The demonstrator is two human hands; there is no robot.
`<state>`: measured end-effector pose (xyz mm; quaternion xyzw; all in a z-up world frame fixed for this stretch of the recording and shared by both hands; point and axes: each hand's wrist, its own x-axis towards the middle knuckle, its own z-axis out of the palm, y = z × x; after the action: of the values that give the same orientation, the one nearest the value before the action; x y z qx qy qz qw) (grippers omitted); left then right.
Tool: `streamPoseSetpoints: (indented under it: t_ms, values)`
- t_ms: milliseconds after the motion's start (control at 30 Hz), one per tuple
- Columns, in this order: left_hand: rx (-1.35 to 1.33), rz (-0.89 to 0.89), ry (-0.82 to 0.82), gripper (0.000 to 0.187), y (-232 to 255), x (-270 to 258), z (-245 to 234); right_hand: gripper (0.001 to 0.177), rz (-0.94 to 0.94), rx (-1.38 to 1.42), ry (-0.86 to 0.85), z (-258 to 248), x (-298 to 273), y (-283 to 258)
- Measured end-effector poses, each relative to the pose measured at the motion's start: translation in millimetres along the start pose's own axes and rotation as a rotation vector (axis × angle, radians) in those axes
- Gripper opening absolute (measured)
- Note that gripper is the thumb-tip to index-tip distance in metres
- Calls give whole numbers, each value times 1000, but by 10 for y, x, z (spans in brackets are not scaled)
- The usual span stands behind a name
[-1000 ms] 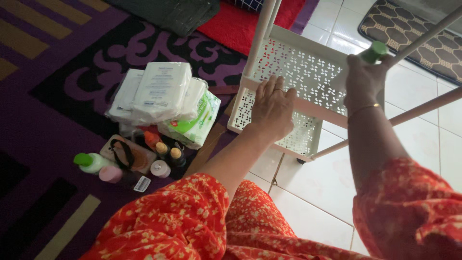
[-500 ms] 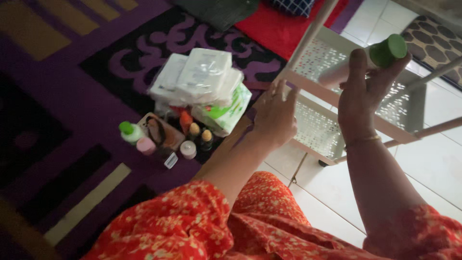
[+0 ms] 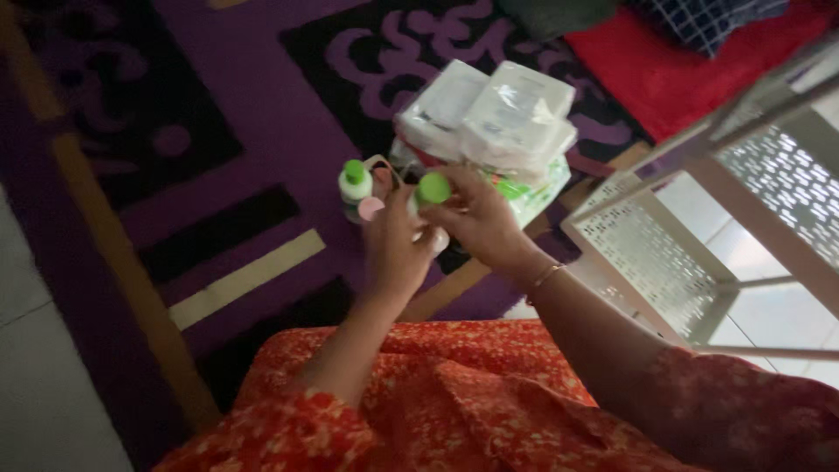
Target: The person assembles a three-tiered plastic rack by inserting metal poles into the trays. They place cosmetic bottles on the floor, then connect the trays and poles to form the rack structure.
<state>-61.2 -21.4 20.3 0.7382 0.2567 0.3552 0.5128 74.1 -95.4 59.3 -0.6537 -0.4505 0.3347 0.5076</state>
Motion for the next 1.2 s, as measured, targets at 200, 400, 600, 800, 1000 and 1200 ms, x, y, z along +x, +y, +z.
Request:
streamPoseSetpoints:
  t_ms: [200,400,600,800,1000,1200]
  values:
    - [483,-124,195,36,-564,-272,-491,33,149,-255,-69,321,176,23]
    - [493,-389,129,34,-1238,-193,-367,23,151,-376,-79,320,181,80]
    - [522,-392,49,40,-1451,-145,-250,20,174,-434,-118,301,201,87]
    - [546,-438,-23,55,-1092,-144,-378,19,166,-363,-98,263,176,27]
    - [752,-200,191,64,-470,-220,-397,20,188,-286,101,-133,-183,-117]
    - [579,133,205,59,53,-86,288,19,45,-179,452,-1083,-906,-165]
